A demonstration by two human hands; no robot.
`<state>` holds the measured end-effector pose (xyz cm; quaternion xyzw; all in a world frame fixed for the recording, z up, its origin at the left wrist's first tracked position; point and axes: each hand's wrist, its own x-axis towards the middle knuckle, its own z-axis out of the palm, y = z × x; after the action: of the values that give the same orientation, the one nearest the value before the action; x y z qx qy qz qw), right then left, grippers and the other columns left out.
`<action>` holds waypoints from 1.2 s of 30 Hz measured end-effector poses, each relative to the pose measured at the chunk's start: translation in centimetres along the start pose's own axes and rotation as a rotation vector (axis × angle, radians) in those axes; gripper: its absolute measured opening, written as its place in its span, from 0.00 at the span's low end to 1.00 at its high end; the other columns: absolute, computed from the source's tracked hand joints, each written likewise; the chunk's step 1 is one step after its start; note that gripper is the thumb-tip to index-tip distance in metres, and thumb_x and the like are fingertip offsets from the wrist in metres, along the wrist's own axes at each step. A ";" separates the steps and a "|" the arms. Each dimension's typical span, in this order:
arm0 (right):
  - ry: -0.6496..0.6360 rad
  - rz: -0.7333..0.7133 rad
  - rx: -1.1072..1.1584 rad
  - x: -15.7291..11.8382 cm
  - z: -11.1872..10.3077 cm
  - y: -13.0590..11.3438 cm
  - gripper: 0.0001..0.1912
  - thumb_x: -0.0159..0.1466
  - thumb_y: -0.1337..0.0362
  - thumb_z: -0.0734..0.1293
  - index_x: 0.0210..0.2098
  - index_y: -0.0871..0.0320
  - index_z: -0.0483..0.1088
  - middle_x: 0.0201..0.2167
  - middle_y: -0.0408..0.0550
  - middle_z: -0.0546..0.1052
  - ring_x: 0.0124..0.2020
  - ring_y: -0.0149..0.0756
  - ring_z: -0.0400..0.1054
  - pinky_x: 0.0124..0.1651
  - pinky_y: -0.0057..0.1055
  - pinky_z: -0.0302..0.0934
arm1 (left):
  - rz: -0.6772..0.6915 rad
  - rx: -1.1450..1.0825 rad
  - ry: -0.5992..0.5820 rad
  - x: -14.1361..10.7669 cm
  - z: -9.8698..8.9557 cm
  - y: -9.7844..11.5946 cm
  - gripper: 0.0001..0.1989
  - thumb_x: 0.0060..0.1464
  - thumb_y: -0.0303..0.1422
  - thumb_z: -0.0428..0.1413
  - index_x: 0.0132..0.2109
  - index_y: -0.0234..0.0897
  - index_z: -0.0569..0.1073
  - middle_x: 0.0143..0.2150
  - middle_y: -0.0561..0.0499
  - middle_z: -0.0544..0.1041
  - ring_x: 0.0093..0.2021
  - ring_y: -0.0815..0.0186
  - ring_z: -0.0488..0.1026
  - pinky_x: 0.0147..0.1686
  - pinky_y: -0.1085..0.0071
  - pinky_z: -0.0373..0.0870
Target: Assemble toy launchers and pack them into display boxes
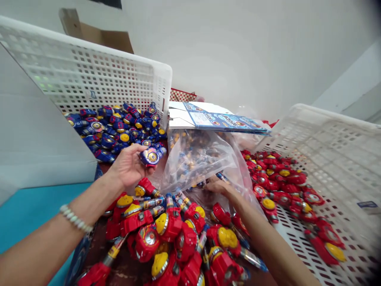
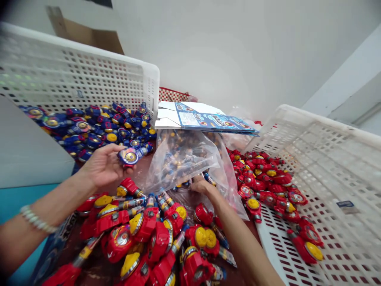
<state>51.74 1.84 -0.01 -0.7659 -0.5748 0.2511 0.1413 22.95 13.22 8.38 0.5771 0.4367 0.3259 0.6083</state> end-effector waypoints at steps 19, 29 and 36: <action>0.252 -0.530 -0.008 -13.5 2.3 -11.8 0.13 0.68 0.60 0.58 0.52 0.52 0.62 0.43 0.53 0.72 0.42 0.42 0.67 0.44 0.38 0.63 | -0.259 -0.473 -0.513 -8.4 0.6 -2.7 0.14 0.42 0.33 0.63 0.36 0.35 0.69 0.21 0.54 0.67 0.14 0.75 0.59 0.08 0.83 0.47; 0.026 -0.386 0.352 -12.7 2.3 -12.3 0.14 0.67 0.54 0.58 0.39 0.57 0.67 0.29 0.44 0.68 0.29 0.32 0.61 0.33 0.29 0.55 | 0.123 -0.148 -0.316 -9.8 0.4 -2.0 0.14 0.42 0.37 0.64 0.36 0.38 0.72 0.28 0.55 0.70 0.23 0.73 0.64 0.21 0.79 0.60; -0.333 -0.237 0.780 -11.0 0.7 -12.3 0.19 0.62 0.48 0.63 0.45 0.54 0.64 0.26 0.38 0.59 0.24 0.27 0.51 0.27 0.24 0.52 | 0.179 -0.023 -0.400 -8.7 -0.5 -0.8 0.14 0.42 0.36 0.65 0.37 0.37 0.73 0.29 0.54 0.71 0.26 0.71 0.66 0.24 0.77 0.62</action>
<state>39.05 -5.01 8.11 -0.5332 -0.5358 0.5515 0.3528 18.89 5.47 8.91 0.6598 0.2504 0.2628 0.6579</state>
